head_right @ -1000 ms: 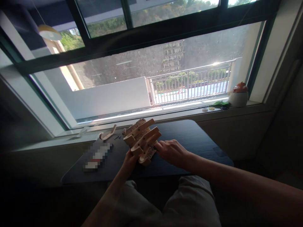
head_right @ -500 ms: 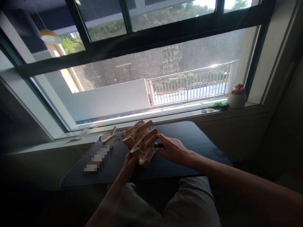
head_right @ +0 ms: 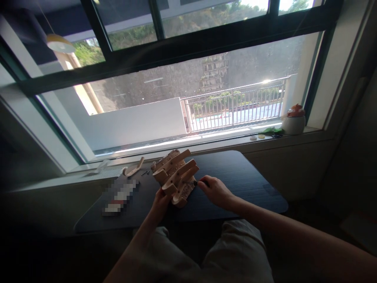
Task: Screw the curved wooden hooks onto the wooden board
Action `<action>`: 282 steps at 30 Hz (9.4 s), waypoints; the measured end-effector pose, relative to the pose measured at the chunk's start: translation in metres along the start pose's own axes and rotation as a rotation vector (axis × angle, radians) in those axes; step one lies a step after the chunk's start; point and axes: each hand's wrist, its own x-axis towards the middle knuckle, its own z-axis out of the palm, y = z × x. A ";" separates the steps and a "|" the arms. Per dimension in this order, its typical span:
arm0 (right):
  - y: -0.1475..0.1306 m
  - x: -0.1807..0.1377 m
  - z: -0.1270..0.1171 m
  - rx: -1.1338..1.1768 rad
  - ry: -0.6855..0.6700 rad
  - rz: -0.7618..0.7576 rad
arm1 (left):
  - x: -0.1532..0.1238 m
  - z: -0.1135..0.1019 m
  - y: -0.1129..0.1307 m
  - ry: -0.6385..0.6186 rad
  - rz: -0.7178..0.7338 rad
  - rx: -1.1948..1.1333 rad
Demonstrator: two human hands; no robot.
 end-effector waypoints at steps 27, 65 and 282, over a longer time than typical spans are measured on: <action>-0.021 0.003 -0.022 -0.422 0.015 -0.161 | 0.001 0.001 -0.003 0.051 -0.042 -0.072; -0.010 0.004 -0.008 -0.161 -0.116 -0.043 | -0.001 0.001 0.000 0.015 -0.068 -0.086; -0.027 0.004 -0.016 -0.593 -0.034 -0.511 | 0.001 -0.004 -0.008 0.035 -0.092 -0.196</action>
